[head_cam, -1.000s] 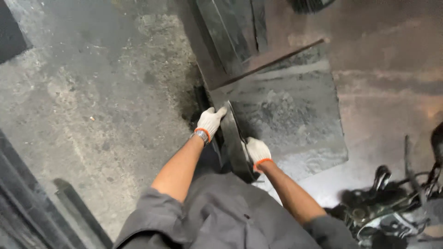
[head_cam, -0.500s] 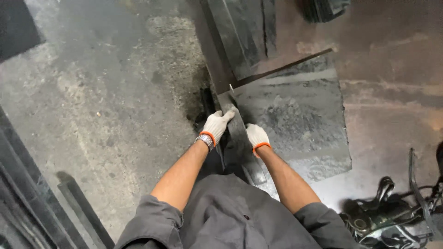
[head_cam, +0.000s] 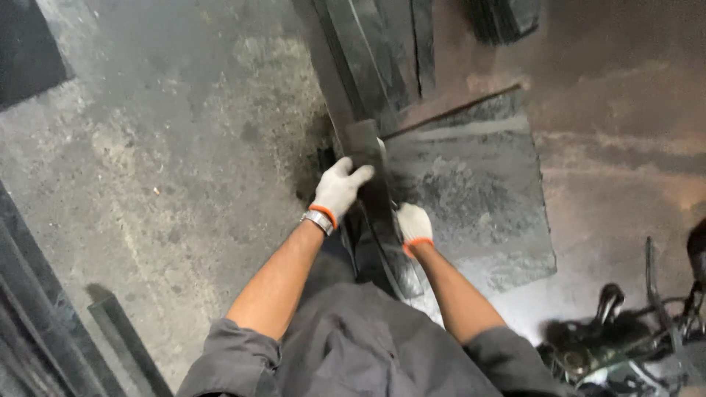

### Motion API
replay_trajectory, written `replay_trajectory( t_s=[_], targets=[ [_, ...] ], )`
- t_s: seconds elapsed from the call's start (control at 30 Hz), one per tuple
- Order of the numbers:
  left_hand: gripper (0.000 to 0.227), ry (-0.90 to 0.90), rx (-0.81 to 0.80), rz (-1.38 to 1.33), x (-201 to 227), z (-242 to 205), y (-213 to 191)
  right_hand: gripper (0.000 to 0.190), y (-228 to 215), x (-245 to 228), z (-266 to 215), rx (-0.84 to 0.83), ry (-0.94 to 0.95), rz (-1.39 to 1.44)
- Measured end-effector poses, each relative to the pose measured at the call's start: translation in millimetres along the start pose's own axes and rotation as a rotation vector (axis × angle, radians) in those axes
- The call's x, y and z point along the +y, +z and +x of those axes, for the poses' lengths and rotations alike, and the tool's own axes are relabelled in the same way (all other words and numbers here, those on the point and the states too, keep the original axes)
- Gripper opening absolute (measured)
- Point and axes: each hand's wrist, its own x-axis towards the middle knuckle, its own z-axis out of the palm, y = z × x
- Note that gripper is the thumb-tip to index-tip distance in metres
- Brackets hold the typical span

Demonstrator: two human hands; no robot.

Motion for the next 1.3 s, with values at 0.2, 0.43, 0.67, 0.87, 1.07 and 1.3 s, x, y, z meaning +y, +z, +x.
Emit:
replay_trajectory(
  t_s=[0.2, 0.43, 0.67, 0.87, 1.07, 1.3],
  targets=[
    [0.032, 0.166, 0.017, -0.054, 115, 37, 29, 0.07, -71, 34, -72, -0.017, 0.154, -0.021],
    [0.041, 0.479, 0.559, 0.171, 213, 216, -32, 0.075, -30, 136, -118, -0.055, 0.346, -0.081],
    [0.047, 0.34, 0.454, 0.426, 149, 96, -5, 0.076, -3, 117, -136, -0.093, 0.456, 0.109],
    [0.053, -0.09, 0.33, 0.443, -71, -70, 80, 0.061, -37, 99, -152, -0.072, 0.365, 0.339],
    [0.063, -0.355, 0.399, 0.37, -109, -148, 146, 0.055, -43, 129, -163, -0.152, 0.269, 0.402],
    [0.063, -0.324, 0.225, 0.64, -152, -124, 140, 0.05, -40, 147, -174, -0.139, 0.261, 0.518]
  ],
)
